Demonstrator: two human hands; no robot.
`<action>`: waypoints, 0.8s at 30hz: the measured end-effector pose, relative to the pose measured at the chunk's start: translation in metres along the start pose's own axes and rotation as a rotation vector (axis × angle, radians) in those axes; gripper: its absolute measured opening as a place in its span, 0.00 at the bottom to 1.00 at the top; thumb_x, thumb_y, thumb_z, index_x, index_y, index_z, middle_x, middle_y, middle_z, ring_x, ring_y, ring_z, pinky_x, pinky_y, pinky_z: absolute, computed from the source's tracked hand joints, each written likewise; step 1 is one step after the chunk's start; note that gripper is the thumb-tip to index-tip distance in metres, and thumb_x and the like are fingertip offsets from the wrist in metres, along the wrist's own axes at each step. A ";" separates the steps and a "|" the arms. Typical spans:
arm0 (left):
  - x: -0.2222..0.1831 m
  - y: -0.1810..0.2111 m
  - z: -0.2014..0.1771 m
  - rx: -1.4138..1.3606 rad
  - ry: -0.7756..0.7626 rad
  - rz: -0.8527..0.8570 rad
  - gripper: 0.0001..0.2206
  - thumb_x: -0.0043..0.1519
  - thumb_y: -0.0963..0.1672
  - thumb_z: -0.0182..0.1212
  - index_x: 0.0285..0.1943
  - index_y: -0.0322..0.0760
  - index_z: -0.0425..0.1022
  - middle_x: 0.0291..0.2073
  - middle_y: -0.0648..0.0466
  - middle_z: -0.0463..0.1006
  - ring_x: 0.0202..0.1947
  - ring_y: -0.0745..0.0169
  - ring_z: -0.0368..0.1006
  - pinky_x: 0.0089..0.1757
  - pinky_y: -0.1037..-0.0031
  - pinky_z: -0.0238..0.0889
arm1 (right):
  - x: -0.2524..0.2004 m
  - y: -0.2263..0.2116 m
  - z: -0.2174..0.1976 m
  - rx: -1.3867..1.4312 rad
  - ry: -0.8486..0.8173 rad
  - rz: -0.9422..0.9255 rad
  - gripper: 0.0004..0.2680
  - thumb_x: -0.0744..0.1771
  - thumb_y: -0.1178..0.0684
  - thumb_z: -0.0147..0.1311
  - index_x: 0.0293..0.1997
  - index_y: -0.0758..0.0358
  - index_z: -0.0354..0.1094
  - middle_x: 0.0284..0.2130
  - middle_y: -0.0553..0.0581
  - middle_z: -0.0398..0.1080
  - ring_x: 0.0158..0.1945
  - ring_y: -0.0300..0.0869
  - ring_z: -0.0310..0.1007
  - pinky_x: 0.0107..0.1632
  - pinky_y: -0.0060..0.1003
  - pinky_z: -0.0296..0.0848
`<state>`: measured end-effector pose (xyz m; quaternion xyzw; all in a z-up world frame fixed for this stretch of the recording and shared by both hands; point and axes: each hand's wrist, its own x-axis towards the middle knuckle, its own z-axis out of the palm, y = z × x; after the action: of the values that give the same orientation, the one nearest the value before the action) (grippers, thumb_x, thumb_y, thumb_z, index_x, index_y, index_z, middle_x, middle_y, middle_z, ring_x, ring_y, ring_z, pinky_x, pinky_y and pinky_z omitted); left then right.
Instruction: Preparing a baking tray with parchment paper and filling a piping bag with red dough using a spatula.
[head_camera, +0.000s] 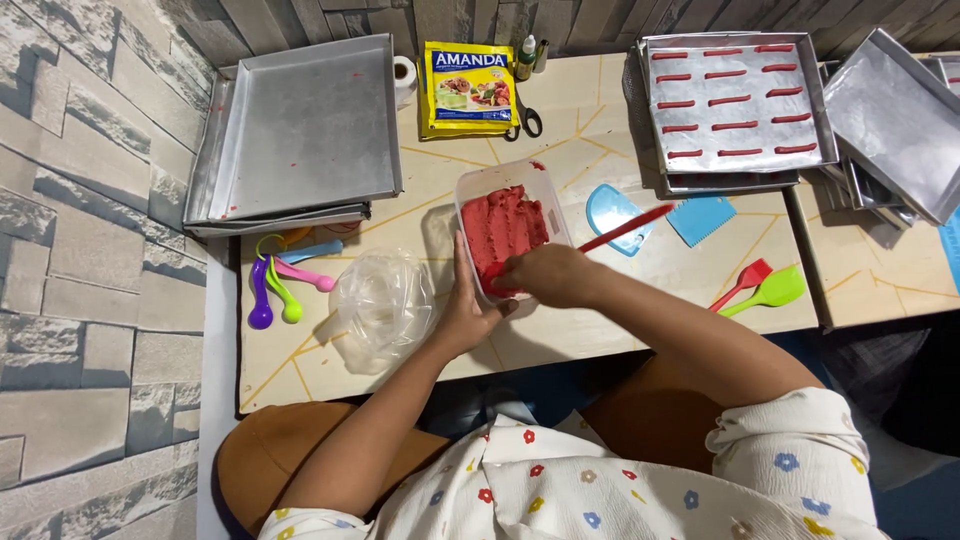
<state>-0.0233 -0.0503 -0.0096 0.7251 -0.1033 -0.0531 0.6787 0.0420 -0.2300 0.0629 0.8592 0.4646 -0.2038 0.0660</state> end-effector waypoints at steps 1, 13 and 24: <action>0.001 0.002 0.000 -0.002 0.000 0.003 0.61 0.51 0.40 0.75 0.80 0.42 0.19 0.77 0.34 0.42 0.77 0.34 0.38 0.71 0.50 0.34 | -0.010 -0.002 -0.022 -0.003 -0.001 0.002 0.15 0.67 0.60 0.52 0.59 0.48 0.71 0.50 0.58 0.75 0.44 0.57 0.81 0.40 0.51 0.80; 0.005 0.005 0.001 0.108 -0.081 -0.056 0.49 0.62 0.43 0.65 0.82 0.47 0.23 0.79 0.38 0.31 0.77 0.35 0.30 0.70 0.48 0.30 | 0.043 0.098 0.010 -0.083 0.219 0.433 0.08 0.65 0.57 0.55 0.45 0.59 0.76 0.31 0.60 0.78 0.33 0.54 0.82 0.33 0.47 0.80; -0.003 0.032 0.015 0.154 -0.136 -0.204 0.48 0.66 0.47 0.59 0.79 0.48 0.14 0.76 0.30 0.29 0.75 0.24 0.35 0.63 0.41 0.54 | 0.031 0.050 0.030 0.188 0.127 0.378 0.12 0.64 0.67 0.52 0.52 0.74 0.71 0.39 0.73 0.75 0.36 0.60 0.81 0.33 0.50 0.81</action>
<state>-0.0317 -0.0659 0.0206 0.7765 -0.0785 -0.1626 0.6036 0.0897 -0.2428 0.0188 0.9445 0.2776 -0.1757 -0.0067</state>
